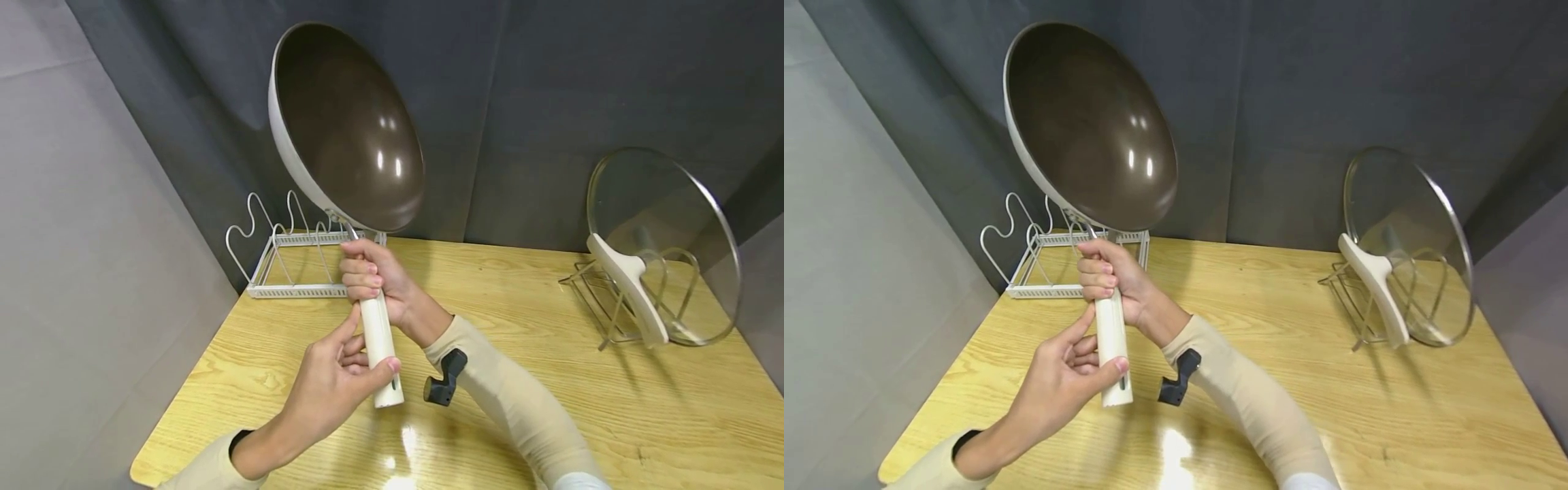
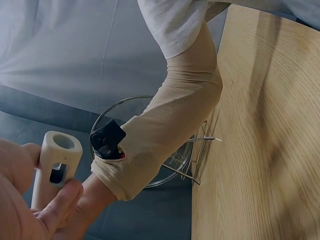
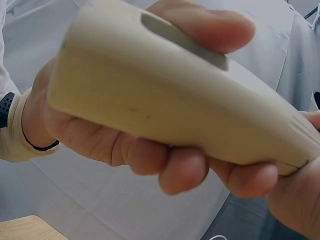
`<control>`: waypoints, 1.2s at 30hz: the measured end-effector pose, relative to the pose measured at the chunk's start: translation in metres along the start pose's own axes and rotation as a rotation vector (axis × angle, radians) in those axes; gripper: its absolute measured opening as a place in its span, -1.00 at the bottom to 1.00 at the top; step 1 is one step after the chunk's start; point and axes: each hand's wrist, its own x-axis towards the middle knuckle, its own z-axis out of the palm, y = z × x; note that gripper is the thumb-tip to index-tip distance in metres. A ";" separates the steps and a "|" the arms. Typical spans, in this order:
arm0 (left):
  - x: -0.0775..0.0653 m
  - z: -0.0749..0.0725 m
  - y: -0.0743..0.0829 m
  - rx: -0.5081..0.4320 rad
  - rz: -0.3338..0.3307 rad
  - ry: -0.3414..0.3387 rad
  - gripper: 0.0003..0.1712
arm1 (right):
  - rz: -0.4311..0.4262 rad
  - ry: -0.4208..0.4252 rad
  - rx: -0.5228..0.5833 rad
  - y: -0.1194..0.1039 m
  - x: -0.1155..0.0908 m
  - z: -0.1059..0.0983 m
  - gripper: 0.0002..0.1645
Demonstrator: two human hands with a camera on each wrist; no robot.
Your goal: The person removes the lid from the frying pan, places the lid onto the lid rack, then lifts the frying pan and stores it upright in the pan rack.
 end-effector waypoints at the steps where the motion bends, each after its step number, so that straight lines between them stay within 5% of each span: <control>1: 0.000 0.000 0.000 -0.004 0.003 0.000 0.02 | 0.001 -0.005 0.000 0.000 0.001 0.000 -0.36; 12: -0.001 -0.001 -0.003 -0.008 0.022 0.051 0.00 | 0.029 -0.062 0.020 0.000 0.007 -0.004 -0.47; 22: -0.002 -0.003 -0.008 0.051 0.110 0.091 -0.02 | 0.055 -0.132 0.033 0.002 0.016 -0.008 -0.58; 36: -0.005 -0.012 -0.014 0.161 0.140 0.180 -0.05 | 0.071 -0.264 0.120 0.009 0.032 -0.014 -0.64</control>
